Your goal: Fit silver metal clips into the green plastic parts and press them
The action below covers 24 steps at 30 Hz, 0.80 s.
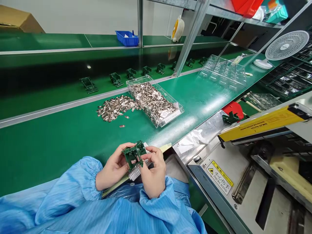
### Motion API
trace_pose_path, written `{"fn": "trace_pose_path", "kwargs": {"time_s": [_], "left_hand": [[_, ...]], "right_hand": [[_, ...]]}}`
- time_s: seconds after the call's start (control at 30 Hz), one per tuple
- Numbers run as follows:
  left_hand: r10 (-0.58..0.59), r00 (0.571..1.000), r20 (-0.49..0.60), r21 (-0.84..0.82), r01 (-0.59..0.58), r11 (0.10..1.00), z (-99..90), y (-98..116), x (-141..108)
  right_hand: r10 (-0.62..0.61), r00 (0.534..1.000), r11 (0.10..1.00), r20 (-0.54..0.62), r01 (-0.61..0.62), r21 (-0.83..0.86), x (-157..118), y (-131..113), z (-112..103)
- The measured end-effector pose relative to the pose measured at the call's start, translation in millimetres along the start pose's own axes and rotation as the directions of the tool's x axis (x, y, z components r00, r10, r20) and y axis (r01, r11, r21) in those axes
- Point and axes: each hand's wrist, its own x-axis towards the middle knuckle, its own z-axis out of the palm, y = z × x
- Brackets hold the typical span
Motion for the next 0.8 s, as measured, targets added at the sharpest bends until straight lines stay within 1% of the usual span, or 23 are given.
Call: {"fn": "trace_pose_path", "kwargs": {"time_s": [0.1,0.23,0.27,0.33,0.43,0.5,0.63,0.8], "left_hand": [[0.003,1.000,0.023,0.063,-0.004,0.998,-0.3,-1.7,-1.5],[0.009,1.000,-0.022,0.199,-0.004,0.980,-1.9,-4.4,-3.8],[0.013,0.999,-0.036,0.219,-0.004,0.976,-2.1,-4.4,-4.2],[0.015,0.998,-0.065,0.241,0.001,0.971,-1.9,-3.7,-4.8],[0.007,0.996,-0.094,0.262,0.018,0.965,-0.4,-1.4,-5.2],[-0.003,0.995,-0.098,0.254,0.028,0.967,1.2,0.2,-5.1],[-0.027,0.994,-0.103,0.204,0.047,0.978,4.5,4.0,-4.6],[-0.046,0.992,-0.116,0.196,0.069,0.978,6.8,10.1,-4.5]], "right_hand": [[-0.012,1.000,1.000,-0.016,0.012,-0.023,-0.5,-0.4,2.1],[-0.018,1.000,0.998,-0.024,0.017,-0.052,-2.5,0.5,5.3],[-0.006,1.000,0.999,-0.017,0.006,-0.038,-3.4,0.7,6.1],[0.054,0.998,0.998,0.014,-0.054,0.034,-5.1,0.3,7.2],[0.170,0.984,0.971,0.048,-0.175,0.162,-6.6,-1.5,7.5],[0.213,0.976,0.951,0.050,-0.219,0.220,-6.3,-2.5,7.4],[0.228,0.973,0.923,0.020,-0.223,0.313,-4.3,-3.3,9.1],[0.258,0.966,0.898,0.001,-0.240,0.369,-5.3,-5.0,11.8]]}}
